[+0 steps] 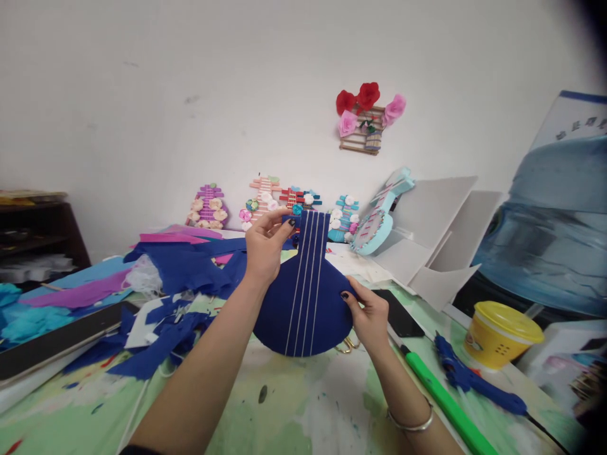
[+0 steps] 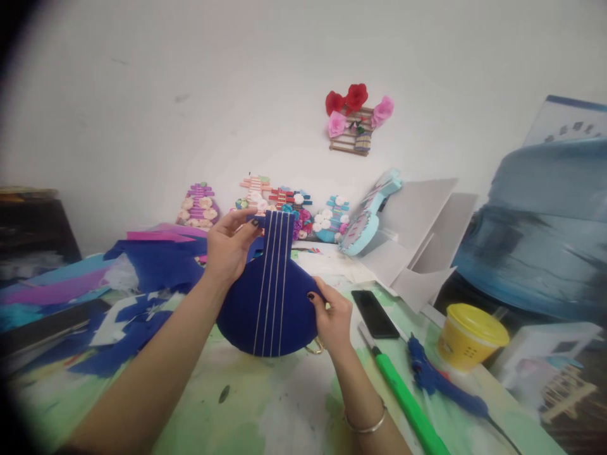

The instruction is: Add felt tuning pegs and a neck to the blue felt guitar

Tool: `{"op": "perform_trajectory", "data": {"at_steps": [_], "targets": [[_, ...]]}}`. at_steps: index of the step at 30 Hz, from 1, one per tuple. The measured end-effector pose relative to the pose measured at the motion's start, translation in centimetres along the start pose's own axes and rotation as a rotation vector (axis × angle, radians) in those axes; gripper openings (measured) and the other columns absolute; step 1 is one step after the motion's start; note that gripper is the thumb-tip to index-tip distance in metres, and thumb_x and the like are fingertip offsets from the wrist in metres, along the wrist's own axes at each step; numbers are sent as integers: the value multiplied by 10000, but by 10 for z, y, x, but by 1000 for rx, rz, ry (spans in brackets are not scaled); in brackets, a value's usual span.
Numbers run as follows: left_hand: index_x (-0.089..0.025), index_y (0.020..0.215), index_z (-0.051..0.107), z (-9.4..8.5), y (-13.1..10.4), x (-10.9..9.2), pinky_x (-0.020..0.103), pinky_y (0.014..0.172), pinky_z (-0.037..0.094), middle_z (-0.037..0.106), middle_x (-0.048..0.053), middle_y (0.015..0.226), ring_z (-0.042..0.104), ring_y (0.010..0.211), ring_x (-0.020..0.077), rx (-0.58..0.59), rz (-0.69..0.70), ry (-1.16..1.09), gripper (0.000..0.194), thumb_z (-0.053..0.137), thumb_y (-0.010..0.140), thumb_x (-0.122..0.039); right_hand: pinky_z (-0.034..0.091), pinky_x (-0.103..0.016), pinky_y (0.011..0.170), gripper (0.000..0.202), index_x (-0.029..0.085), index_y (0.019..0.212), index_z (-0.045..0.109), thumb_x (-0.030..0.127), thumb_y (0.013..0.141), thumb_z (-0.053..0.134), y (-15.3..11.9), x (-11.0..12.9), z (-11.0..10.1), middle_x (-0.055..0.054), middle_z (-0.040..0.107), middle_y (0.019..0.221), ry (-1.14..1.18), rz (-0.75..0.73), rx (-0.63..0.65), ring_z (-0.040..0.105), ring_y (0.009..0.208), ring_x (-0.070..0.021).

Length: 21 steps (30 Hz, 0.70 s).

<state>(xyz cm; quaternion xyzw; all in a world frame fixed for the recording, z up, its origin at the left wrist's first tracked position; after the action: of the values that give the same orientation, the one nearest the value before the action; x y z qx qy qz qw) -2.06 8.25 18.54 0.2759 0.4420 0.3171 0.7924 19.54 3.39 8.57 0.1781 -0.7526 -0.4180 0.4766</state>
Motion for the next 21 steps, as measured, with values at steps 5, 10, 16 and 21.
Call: {"op": "perform_trajectory", "data": {"at_steps": [5,10,16,21], "targets": [[-191,874,709,1,0,-2,240,682,516,695,23,829,639,725,110,5,12,-14,238,770,645,-207,568,-352,767,265,208,1047,713,263,819,591,0,2,-1,-57,750,947,-14,-28,-7,711,836,-236],[-185,867,715,2,-1,-3,242,675,525,691,25,812,636,717,111,6,11,-21,237,770,637,-194,567,-337,759,266,210,1055,709,264,827,583,0,2,-1,-52,752,932,-35,-53,7,710,839,-233],[-181,870,725,1,0,-5,252,677,530,697,32,829,643,725,117,8,5,-7,245,769,629,-179,568,-343,762,274,216,1068,706,267,834,573,0,4,-2,-50,754,908,-65,-79,19,709,833,-236],[-178,868,732,1,0,-5,262,678,537,701,27,795,647,705,122,3,-15,11,246,768,625,-182,567,-348,772,282,221,1080,703,274,843,560,0,6,-2,-49,754,892,-98,-90,25,708,839,-241]]}}
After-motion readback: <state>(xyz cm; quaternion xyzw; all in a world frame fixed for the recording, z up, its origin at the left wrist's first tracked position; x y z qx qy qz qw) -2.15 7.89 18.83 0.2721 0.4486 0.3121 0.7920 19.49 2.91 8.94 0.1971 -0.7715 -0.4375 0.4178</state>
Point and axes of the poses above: each hand's wrist, its own y-axis towards the middle knuckle, its own z-axis out of the palm, x = y × z, the point moved 5 cm from there along y, towards the middle knuckle
